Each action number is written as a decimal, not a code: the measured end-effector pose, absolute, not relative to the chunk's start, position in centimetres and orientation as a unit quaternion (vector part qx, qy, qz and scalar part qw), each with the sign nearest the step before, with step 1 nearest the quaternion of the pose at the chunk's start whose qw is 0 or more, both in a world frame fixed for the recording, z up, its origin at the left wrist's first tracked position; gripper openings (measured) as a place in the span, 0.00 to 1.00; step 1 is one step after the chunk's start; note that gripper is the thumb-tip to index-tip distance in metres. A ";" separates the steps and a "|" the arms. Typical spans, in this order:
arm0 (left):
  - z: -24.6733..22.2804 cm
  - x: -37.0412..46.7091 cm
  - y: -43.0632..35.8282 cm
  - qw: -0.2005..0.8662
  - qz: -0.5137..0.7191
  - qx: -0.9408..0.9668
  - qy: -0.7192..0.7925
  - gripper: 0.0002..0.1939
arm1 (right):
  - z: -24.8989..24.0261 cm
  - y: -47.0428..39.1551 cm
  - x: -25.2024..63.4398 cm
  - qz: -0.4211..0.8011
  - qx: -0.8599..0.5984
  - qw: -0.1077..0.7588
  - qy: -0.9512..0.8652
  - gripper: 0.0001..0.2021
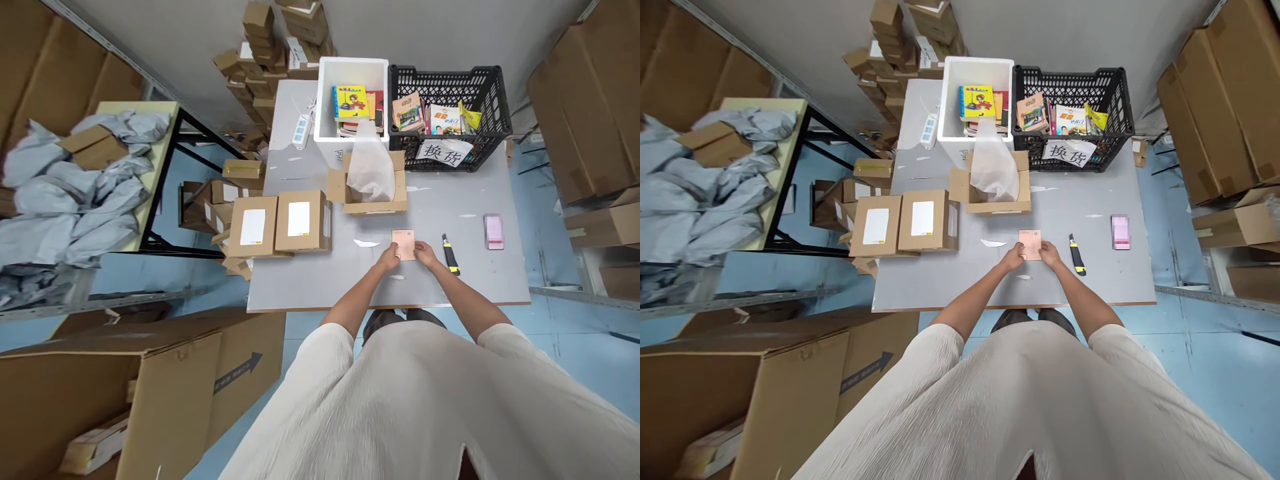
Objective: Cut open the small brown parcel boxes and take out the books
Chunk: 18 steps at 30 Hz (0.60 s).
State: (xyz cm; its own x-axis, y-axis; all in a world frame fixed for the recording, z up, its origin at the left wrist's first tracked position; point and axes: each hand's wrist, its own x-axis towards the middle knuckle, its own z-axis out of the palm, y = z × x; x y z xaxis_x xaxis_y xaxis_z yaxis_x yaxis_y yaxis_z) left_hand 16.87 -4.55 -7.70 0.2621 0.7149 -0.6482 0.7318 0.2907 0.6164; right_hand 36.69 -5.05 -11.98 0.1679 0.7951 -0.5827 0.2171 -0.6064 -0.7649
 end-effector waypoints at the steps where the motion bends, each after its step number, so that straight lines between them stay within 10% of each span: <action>1: -7.9 16.8 -4.6 0.528 -0.003 0.593 0.608 0.38 | -12.0 -4.9 36.7 0.535 -0.724 0.263 -0.348 0.21; 18: -7.5 15.6 -2.7 0.447 0.177 0.555 0.679 0.25 | -8.9 -3.6 36.2 0.393 -0.677 0.324 -0.531 0.10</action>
State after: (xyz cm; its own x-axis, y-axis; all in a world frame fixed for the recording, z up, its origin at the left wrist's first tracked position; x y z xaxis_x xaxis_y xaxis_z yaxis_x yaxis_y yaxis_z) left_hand 15.63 -2.70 -7.46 0.0160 0.9113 -0.4114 0.5951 0.3220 0.7364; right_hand 36.18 -3.60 -8.86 0.1268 0.9739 -0.1883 0.4652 -0.2261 -0.8559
